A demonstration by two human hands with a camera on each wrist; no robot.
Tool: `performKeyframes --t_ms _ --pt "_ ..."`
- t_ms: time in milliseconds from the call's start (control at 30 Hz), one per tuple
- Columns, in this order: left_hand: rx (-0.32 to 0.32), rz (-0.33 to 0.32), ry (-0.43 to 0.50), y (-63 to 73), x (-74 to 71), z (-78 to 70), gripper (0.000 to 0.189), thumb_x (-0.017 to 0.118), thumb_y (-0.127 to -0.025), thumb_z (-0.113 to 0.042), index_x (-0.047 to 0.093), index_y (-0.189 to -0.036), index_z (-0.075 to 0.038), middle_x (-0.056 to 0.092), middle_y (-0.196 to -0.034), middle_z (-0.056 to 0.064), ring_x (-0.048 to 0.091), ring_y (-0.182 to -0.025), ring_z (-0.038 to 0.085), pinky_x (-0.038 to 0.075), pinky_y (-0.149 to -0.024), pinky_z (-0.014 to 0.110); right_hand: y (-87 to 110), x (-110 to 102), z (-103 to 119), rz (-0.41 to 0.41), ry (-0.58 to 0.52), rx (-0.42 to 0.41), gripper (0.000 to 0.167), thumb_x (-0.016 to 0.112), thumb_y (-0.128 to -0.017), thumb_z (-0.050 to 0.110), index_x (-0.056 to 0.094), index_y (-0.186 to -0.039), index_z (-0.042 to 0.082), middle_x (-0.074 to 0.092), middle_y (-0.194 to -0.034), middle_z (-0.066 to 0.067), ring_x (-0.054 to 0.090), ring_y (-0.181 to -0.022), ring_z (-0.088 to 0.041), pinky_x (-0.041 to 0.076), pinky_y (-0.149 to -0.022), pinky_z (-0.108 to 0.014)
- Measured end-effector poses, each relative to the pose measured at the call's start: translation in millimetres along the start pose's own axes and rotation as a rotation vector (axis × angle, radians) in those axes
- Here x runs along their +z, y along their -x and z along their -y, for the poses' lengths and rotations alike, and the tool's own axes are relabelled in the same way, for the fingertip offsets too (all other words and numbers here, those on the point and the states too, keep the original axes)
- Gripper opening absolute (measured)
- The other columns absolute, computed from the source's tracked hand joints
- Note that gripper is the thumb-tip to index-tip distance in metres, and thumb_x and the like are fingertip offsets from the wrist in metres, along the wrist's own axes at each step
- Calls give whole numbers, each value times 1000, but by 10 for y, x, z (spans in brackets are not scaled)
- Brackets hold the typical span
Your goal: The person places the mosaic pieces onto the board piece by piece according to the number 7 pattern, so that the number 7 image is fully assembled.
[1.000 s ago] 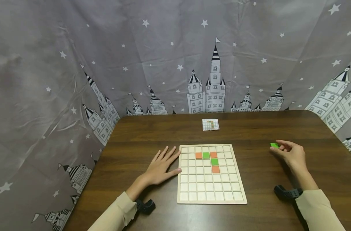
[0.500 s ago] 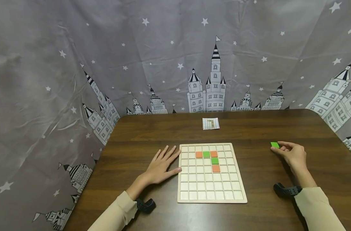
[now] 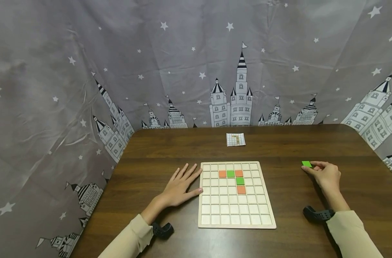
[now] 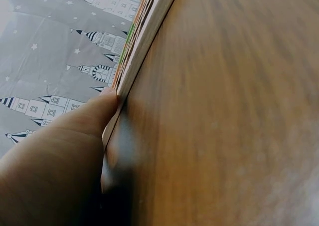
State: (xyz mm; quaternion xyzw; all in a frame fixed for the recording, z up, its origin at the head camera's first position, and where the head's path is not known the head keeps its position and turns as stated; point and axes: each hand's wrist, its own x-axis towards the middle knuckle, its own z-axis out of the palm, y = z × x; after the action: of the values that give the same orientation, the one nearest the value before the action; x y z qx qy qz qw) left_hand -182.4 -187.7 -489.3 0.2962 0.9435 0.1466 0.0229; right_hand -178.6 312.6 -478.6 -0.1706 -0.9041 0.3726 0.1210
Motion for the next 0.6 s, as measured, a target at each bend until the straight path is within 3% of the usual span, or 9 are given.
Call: performKeyframes --t_ms 133,400,600 --pt "9 -11 5 6 2 -5 75 42 -99 -63 23 -161 -25 16 -166 5 7 -151 34 6 -118 58 2 8 -6 -6 4 23 44 80 -87 25 70 -110 -12 57 -63 2 45 -60 -17 34 -57 -28" --pt "12 -10 2 9 -5 -5 75 44 -99 -62 23 -161 -25 16 -166 5 8 -151 35 7 -118 58 2 18 -10 -26 -8 -9 35 77 -89 17 71 -107 -13 56 -64 1 44 -62 -16 31 -64 -30" --pt "30 -36 19 9 23 15 74 46 -99 -60 26 -160 -22 19 -165 8 10 -151 37 7 -116 61 -11 2 -20 -21 -25 -33 33 75 -90 15 70 -108 -13 55 -66 2 43 -60 -10 33 -56 -25"
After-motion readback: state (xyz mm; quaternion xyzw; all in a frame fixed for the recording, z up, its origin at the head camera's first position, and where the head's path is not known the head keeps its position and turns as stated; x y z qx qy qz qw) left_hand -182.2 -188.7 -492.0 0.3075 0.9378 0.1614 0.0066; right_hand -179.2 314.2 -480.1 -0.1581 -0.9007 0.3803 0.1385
